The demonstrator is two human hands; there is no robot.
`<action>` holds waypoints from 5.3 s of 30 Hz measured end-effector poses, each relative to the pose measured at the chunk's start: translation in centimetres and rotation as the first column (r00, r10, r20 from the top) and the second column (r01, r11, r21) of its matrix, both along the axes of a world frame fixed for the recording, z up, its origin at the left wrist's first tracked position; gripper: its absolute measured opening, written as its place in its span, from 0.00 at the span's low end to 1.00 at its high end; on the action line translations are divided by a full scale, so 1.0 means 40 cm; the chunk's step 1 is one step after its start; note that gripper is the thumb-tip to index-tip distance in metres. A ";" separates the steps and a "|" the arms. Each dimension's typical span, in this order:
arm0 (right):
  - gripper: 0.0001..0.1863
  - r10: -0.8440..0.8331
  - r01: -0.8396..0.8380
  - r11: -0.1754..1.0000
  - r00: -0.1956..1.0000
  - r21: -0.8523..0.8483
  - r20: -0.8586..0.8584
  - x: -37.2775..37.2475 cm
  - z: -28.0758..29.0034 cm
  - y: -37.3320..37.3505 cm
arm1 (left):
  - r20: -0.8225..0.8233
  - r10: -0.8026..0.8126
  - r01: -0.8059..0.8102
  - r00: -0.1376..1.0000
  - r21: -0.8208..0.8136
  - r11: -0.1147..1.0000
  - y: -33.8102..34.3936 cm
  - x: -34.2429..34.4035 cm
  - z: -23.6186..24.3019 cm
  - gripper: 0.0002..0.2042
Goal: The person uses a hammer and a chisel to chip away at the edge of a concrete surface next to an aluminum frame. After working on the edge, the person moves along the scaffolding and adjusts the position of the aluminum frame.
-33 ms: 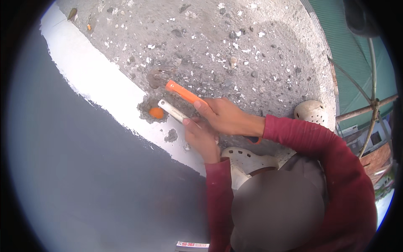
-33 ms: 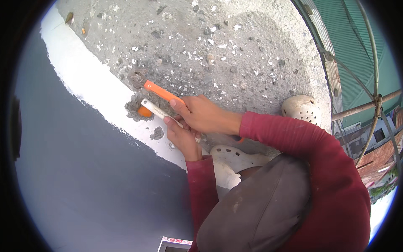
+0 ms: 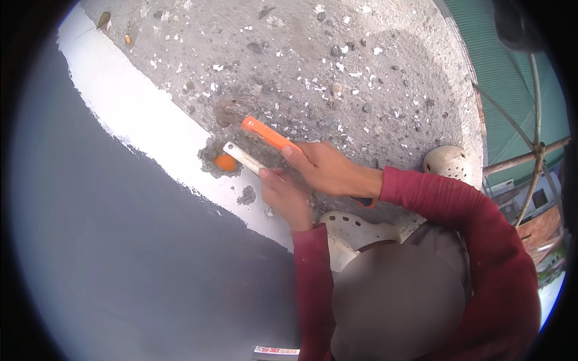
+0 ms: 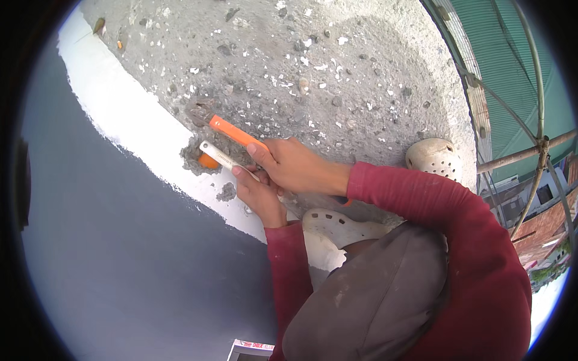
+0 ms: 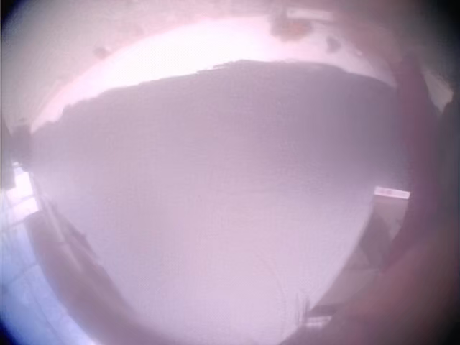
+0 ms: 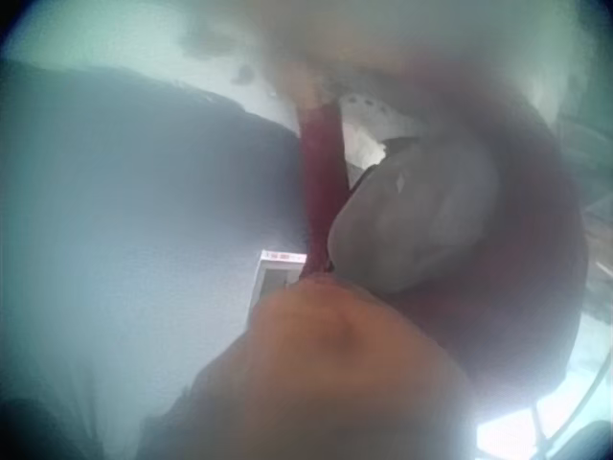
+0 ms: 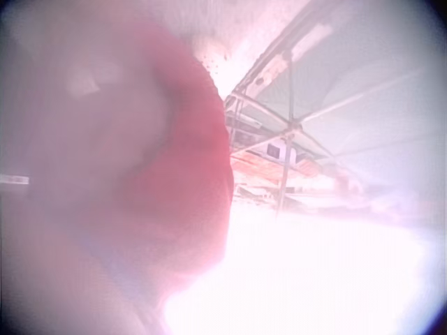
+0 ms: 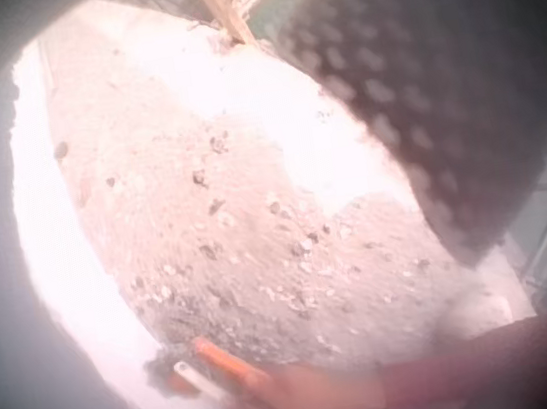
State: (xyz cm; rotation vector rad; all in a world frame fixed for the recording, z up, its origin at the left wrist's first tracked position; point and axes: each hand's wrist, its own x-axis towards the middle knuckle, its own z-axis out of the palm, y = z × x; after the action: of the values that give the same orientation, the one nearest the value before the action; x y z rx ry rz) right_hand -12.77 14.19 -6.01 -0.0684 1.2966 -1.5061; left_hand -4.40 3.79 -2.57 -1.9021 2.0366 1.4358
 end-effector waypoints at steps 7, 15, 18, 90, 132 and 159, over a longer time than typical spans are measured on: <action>0.35 -0.021 0.023 0.999 0.997 0.022 -0.074 0.031 -0.030 0.010 | 0.058 -0.057 0.067 0.997 -0.196 0.978 -0.174 0.054 -0.107 0.28; 0.35 -0.150 0.128 0.975 0.983 -0.183 -0.110 0.061 -0.027 -0.041 | -0.059 0.109 -0.119 0.992 -0.203 0.972 -0.095 -0.007 -0.115 0.29; 0.35 -0.054 0.030 0.986 0.988 -0.161 -0.147 0.057 -0.034 -0.067 | -0.045 0.045 -0.054 0.998 -0.237 0.970 -0.092 -0.020 -0.107 0.30; 0.35 -0.074 0.069 0.996 0.992 0.057 0.100 0.021 -0.029 0.078 | 0.022 0.267 -0.263 0.964 0.264 0.928 0.137 -0.018 0.024 0.24; 0.25 0.191 -0.013 0.937 0.857 0.350 -0.478 -0.023 0.028 0.168 | -0.049 -0.201 0.187 0.978 -0.207 0.960 -0.086 0.089 -0.118 0.29; 0.25 0.237 -0.689 0.677 -0.129 0.258 -0.963 -0.045 -0.045 -0.204 | -0.090 -0.039 0.035 0.995 -0.051 0.998 0.189 0.410 -0.033 0.25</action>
State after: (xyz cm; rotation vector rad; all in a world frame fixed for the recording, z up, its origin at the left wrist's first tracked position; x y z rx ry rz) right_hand -14.58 6.05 -7.81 -2.0209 1.6290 -0.7818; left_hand 12.00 11.37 -3.89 -1.8387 2.1543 1.5040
